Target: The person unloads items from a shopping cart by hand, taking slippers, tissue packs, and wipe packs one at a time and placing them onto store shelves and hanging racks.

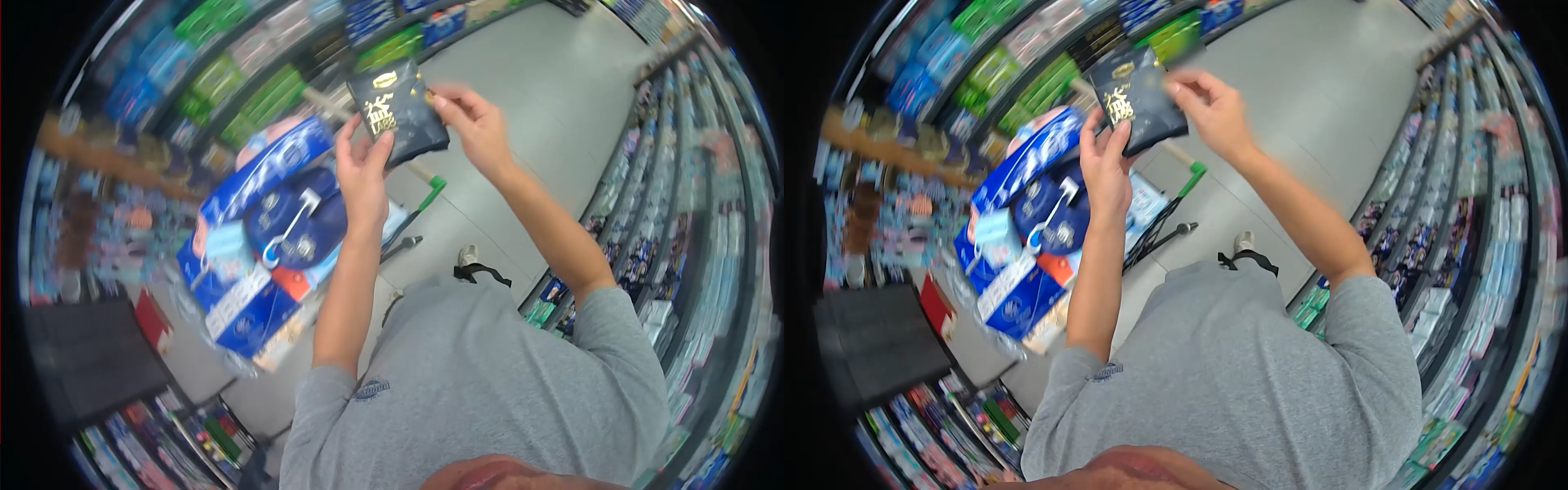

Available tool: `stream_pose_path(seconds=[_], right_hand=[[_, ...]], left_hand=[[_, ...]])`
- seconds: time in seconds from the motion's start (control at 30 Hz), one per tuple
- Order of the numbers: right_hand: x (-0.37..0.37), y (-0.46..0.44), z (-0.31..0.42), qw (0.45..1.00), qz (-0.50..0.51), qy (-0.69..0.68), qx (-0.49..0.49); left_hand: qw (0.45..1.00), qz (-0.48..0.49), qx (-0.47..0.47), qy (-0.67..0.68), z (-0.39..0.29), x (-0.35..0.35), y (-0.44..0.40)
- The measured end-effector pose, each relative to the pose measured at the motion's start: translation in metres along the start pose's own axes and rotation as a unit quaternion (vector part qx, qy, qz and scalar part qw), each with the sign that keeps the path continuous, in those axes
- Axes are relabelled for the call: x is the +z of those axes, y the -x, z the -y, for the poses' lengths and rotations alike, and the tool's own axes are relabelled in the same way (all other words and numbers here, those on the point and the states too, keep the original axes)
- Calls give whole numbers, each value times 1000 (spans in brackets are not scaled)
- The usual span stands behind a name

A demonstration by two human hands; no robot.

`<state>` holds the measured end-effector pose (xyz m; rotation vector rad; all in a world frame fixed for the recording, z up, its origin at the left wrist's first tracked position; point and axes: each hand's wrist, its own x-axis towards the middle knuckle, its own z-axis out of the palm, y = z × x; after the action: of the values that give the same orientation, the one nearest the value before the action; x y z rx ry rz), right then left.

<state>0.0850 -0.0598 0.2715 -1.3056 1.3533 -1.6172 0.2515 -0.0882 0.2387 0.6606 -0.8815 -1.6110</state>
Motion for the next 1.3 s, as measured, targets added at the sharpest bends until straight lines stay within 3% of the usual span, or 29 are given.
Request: stream_pose_path(seconds=[0.23, 0.37, 0.43, 0.6, 0.83, 1.07, 1.3], right_hand=[[-164, 36, -56, 988, -119, -67, 77], [-282, 55, -78, 979, -180, -25, 91], [-340, 64, -77, 961, -203, -83, 169], [-459, 87, -92, 938, -293, -75, 166], [-573, 99, -131, 908, -357, -116, 186], [-688, 20, -182, 871, -428, -150, 191], [-850, -120, -167, 869, -456, -124, 146]], left_hand=[[979, 124, -161, -15, 124, 120, -12], [956, 186, -224, -41, 204, 208, -17], [939, 209, -268, -53, 242, 255, -20], [889, 318, -322, -68, 328, 355, -27], [819, 383, -409, -125, 426, 450, -49], [780, 427, -429, -160, 526, 558, -140], [763, 502, -389, -121, 596, 742, -263]])
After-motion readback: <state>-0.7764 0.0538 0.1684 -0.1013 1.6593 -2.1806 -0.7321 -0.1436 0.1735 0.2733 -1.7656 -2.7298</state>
